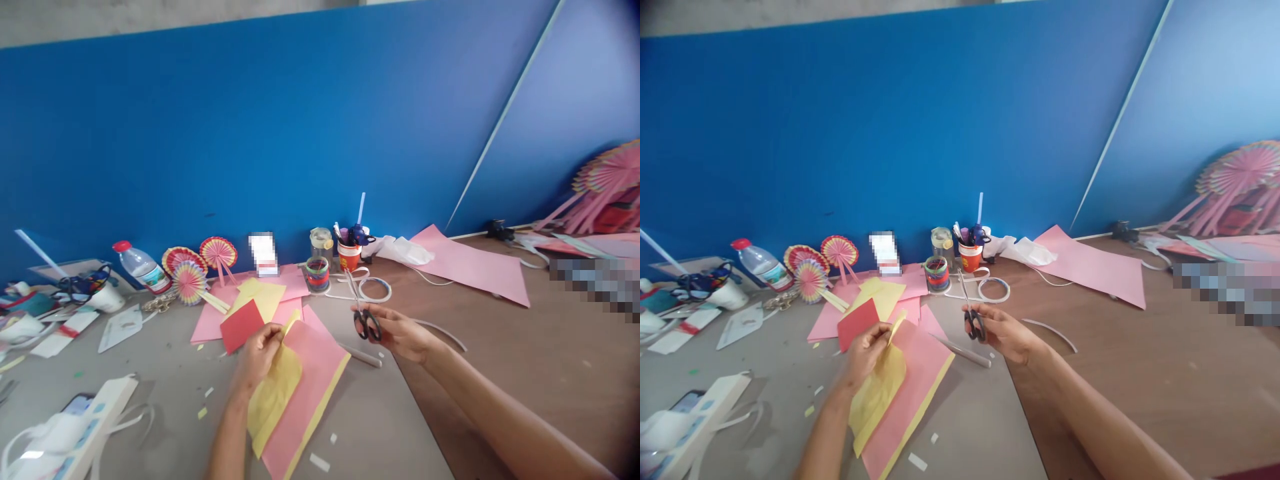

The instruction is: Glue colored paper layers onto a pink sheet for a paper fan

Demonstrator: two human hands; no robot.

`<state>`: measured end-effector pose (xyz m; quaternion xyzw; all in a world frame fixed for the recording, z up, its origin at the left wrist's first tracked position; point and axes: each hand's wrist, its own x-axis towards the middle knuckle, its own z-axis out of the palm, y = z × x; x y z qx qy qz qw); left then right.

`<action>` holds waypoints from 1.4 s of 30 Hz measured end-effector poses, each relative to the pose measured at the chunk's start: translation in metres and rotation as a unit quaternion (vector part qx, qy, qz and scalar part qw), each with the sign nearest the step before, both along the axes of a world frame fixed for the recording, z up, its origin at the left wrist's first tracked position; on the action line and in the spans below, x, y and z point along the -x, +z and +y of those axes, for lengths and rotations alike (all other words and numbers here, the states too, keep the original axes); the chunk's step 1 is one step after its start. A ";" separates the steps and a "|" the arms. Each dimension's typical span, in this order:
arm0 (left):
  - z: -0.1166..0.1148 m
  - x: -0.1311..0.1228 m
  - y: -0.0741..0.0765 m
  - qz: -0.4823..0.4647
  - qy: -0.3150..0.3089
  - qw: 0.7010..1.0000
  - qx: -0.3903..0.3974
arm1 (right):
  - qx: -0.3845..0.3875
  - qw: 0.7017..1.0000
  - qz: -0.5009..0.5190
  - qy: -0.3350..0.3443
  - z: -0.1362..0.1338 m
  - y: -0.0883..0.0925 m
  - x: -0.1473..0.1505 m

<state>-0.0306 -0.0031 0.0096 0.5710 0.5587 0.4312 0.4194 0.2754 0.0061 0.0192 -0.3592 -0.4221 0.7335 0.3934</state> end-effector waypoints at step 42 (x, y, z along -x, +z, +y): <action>0.000 -0.020 -0.001 -0.320 0.176 0.931 -0.001 | -0.491 0.703 -0.514 -0.025 -0.028 -0.019 0.118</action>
